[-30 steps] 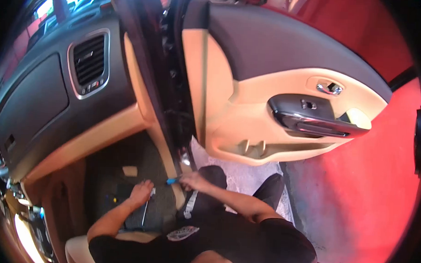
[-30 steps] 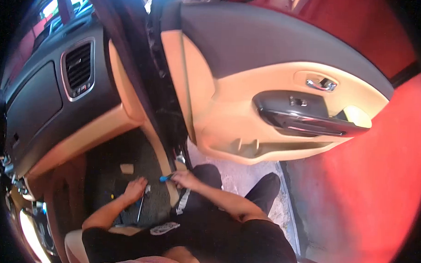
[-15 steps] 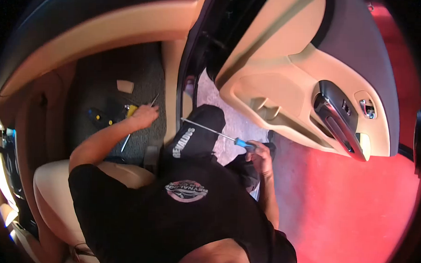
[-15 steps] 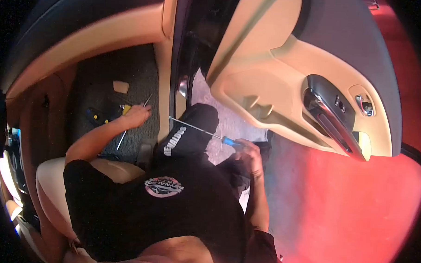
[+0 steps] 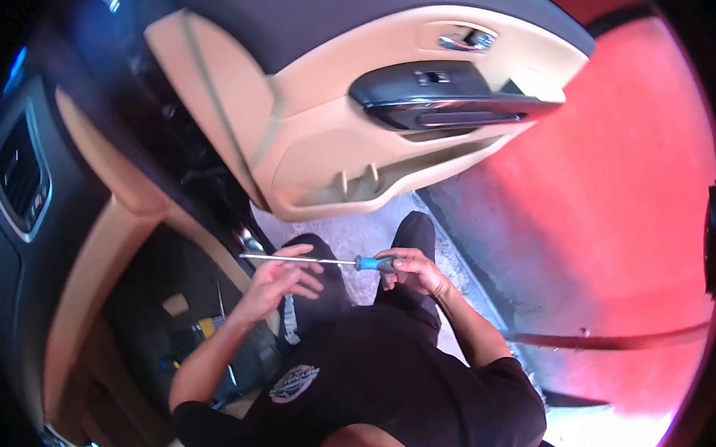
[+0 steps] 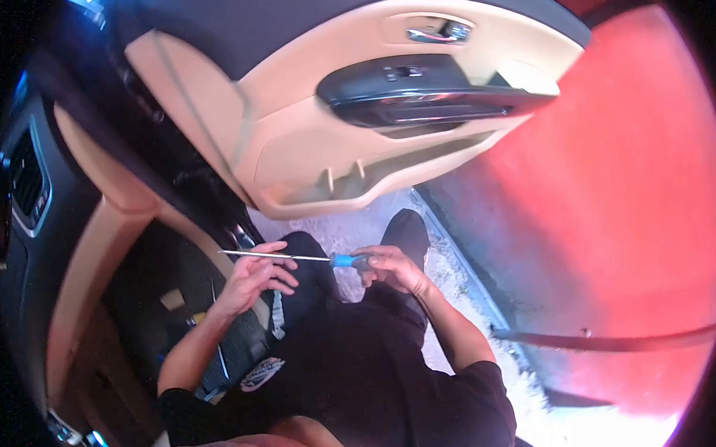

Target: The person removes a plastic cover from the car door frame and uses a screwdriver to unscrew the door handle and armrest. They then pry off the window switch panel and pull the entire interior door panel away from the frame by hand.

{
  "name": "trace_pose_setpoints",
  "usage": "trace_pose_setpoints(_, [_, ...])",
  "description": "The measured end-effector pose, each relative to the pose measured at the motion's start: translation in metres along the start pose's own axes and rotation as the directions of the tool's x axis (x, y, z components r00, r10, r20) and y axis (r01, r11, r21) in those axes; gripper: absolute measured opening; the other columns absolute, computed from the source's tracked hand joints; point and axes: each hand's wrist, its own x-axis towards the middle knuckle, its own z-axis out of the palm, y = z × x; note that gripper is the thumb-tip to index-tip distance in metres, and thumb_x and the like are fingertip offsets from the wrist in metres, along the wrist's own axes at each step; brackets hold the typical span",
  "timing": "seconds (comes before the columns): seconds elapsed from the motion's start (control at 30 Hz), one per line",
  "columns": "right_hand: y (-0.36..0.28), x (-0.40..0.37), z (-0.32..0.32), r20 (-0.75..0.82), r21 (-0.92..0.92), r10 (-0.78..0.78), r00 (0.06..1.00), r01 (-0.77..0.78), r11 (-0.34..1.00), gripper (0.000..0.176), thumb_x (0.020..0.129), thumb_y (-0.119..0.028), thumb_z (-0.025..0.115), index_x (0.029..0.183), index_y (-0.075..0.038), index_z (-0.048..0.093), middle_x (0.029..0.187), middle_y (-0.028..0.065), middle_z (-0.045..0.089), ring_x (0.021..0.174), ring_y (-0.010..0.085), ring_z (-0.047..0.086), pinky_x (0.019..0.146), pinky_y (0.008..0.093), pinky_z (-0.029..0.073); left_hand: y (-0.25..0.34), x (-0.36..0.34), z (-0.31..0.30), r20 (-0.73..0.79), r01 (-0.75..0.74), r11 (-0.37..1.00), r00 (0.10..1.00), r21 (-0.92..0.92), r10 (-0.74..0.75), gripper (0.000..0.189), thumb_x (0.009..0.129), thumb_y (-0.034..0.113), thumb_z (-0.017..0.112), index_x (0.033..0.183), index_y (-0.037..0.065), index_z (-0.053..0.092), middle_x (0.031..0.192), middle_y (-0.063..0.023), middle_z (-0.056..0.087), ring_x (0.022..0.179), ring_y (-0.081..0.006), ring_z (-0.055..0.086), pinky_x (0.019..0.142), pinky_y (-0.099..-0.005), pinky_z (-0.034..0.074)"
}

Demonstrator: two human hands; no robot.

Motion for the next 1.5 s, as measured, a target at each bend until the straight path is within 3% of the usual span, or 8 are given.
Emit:
trace_pose_setpoints(0.1, [-0.03,-0.026,-0.003,-0.043,-0.142,-0.163,0.986,0.155,0.978,0.058,0.093,-0.028,0.071,0.137,0.007,0.058,0.092,0.0136,0.069,0.08,0.0229,0.068,0.077,0.0376,0.056,0.025,0.067,0.039,-0.056,-0.091,0.984,0.993,0.154,0.1,0.042,0.113,0.03,0.042,0.134,-0.004,0.053,0.105,-0.0185,0.067,0.093,-0.0283,0.073,0.08,-0.0422,0.065])
trace_pose_setpoints(0.2, [-0.069,-0.064,0.008,-0.17,-0.393,-0.324,0.931,0.237,0.888,0.064,0.087,-0.033,0.072,0.141,-0.001,0.059,0.088,0.0074,0.067,0.078,0.0167,0.064,0.075,0.0318,0.052,0.06,0.135,0.096,0.003,-0.166,0.961,0.986,0.222,0.169,0.039,0.112,0.03,0.047,0.127,-0.005,0.057,0.09,-0.014,0.068,0.081,-0.0243,0.074,0.073,-0.0385,0.064])
trace_pose_setpoints(0.33, [-0.094,-0.103,0.022,-0.397,-0.615,-0.693,0.602,0.386,0.687,0.072,0.087,-0.049,0.073,0.14,-0.002,0.062,0.101,0.0063,0.067,0.076,0.012,0.062,0.067,0.0279,0.049,0.109,0.219,0.177,0.116,-0.21,0.945,0.976,0.252,0.186,0.034,0.108,0.027,0.059,0.118,-0.006,0.063,0.087,-0.011,0.069,0.073,-0.0206,0.073,0.065,-0.0333,0.062])
trace_pose_setpoints(0.47, [-0.133,-0.108,0.028,-0.346,-0.864,-0.864,0.366,0.233,0.445,0.06,0.093,-0.035,0.071,0.141,-0.001,0.061,0.111,0.0142,0.072,0.094,0.0194,0.069,0.087,0.0351,0.054,0.118,0.293,0.212,0.215,-0.263,0.934,0.953,0.243,0.213,0.035,0.107,0.027,0.061,0.118,-0.006,0.064,0.082,-0.0102,0.07,0.073,-0.0202,0.072,0.066,-0.0324,0.062])
trace_pose_setpoints(0.53, [-0.158,-0.099,0.032,-0.366,-0.856,-0.849,0.38,0.222,0.468,0.05,0.094,-0.019,0.069,0.141,-0.002,0.06,0.115,0.0171,0.073,0.102,0.0213,0.071,0.093,0.0347,0.052,0.113,0.323,0.207,0.234,-0.294,0.919,0.943,0.263,0.235,0.036,0.107,0.027,0.059,0.12,-0.006,0.063,0.085,-0.0107,0.07,0.073,-0.021,0.073,0.068,-0.0343,0.064])
trace_pose_setpoints(0.7, [-0.178,-0.07,0.023,-0.268,-0.852,-0.905,0.33,0.356,0.383,0.048,0.093,-0.013,0.069,0.14,-0.002,0.061,0.098,0.0124,0.071,0.084,0.0154,0.066,0.081,0.0299,0.052,0.128,0.34,0.2,0.232,-0.377,0.907,0.914,0.186,0.332,0.041,0.109,0.025,0.055,0.131,-0.009,0.055,0.087,-0.0103,0.064,0.078,-0.0238,0.072,0.071,-0.0402,0.066])
trace_pose_setpoints(0.87, [-0.181,-0.066,0.025,-0.276,-0.839,-0.902,0.331,0.375,0.395,0.047,0.093,-0.013,0.069,0.138,-0.002,0.062,0.091,0.0135,0.069,0.077,0.0138,0.064,0.074,0.0297,0.052,0.135,0.344,0.199,0.22,-0.355,0.903,0.926,0.243,0.305,0.04,0.109,0.025,0.055,0.131,-0.009,0.054,0.086,-0.0096,0.063,0.078,-0.0241,0.072,0.071,-0.0408,0.066])
trace_pose_setpoints(1.5, [-0.183,-0.063,0.031,-0.32,-0.82,-0.873,0.368,0.354,0.449,0.047,0.093,-0.013,0.068,0.137,-0.001,0.062,0.103,0.0186,0.073,0.09,0.0166,0.071,0.084,0.0329,0.054,0.134,0.348,0.197,0.184,-0.344,0.904,0.935,0.252,0.305,0.034,0.109,0.024,0.054,0.124,-0.006,0.057,0.083,-0.009,0.063,0.076,-0.0252,0.072,0.069,-0.0415,0.065])
